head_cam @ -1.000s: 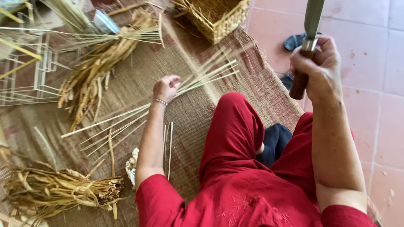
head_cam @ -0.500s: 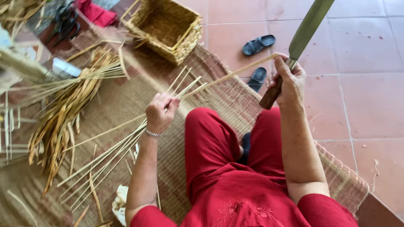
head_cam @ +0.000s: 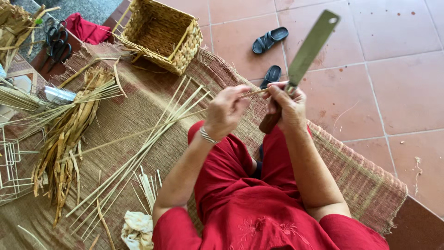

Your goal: The person sits on a mat and uses a large knife to shave thin strips of bamboo. They hold the bamboo in one hand and the knife in the other, carefully scraping the surface to create fine strands.

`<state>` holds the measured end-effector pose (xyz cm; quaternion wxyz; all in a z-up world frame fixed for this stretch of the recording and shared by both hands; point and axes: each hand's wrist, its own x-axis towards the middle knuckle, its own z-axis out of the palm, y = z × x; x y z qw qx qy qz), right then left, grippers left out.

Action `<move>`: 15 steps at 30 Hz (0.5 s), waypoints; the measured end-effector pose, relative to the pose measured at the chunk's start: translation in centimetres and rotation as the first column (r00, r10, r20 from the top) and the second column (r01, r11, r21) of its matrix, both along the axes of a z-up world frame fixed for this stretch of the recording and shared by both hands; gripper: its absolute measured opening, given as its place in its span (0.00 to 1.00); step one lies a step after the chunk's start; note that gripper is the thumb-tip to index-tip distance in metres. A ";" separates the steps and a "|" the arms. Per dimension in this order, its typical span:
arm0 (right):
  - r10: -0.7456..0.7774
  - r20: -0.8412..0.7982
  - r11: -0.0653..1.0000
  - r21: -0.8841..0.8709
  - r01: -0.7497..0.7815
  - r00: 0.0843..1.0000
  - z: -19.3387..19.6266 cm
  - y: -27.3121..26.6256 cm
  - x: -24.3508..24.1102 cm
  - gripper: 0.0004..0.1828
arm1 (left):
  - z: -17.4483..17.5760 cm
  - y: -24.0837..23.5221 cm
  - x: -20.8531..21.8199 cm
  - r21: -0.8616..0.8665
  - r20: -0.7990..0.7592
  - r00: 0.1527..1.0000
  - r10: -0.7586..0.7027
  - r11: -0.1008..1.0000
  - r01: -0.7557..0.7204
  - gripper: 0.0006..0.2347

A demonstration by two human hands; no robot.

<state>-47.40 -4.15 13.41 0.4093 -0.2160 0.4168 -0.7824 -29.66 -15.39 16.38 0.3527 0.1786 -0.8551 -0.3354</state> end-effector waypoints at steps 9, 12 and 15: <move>0.209 0.019 0.948 -0.248 -0.198 0.978 2.8 4.1 -1.6 0.29 | 1.9 1.3 -5.3 -0.002 0.019 0.999 0.051 0.999 -0.051 0.03; 0.106 0.062 0.994 -0.018 -0.105 0.992 4.6 5.6 -2.0 0.29 | 2.5 1.0 -6.1 -0.025 0.014 0.998 -0.061 0.998 0.062 0.03; 0.060 0.108 0.996 0.065 -0.068 0.992 5.3 7.2 -2.2 0.33 | 3.2 1.5 -6.5 0.045 -0.040 0.988 -0.146 0.988 0.148 0.03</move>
